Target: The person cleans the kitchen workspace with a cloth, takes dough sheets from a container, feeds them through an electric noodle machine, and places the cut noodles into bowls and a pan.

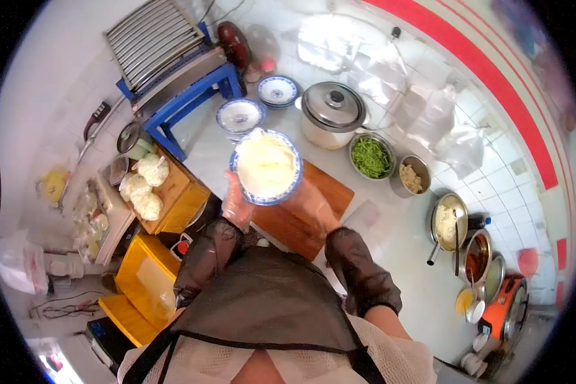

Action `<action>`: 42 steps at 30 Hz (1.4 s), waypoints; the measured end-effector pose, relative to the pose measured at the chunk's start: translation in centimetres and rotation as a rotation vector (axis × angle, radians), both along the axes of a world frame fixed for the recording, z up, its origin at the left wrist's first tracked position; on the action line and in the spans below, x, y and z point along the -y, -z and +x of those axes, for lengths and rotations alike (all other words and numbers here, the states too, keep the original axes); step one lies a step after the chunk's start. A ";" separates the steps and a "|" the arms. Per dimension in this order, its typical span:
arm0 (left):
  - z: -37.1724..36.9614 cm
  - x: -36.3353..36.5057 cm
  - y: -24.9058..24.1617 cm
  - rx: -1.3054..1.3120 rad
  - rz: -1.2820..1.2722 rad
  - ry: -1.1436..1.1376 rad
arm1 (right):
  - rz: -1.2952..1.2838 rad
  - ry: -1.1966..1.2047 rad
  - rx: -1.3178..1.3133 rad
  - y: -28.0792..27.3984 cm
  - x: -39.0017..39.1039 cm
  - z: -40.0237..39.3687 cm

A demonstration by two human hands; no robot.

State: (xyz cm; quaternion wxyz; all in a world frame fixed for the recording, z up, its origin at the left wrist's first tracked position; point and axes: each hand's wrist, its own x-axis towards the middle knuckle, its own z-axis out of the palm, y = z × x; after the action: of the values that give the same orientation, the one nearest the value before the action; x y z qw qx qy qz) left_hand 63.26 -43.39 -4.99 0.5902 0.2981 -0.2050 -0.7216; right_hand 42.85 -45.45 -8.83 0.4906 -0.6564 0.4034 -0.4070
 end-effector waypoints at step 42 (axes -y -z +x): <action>31.7 29.7 22.6 2.021 0.847 -0.184 | 0.267 0.302 -0.817 -1.4 1.2 5.1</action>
State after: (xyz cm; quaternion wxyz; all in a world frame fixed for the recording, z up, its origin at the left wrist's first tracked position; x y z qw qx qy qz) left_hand 94.99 -73.07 -27.57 0.0518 0.9441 -0.3066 -0.1099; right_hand 47.96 -46.68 -7.39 0.3067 -0.6279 0.7042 -0.1259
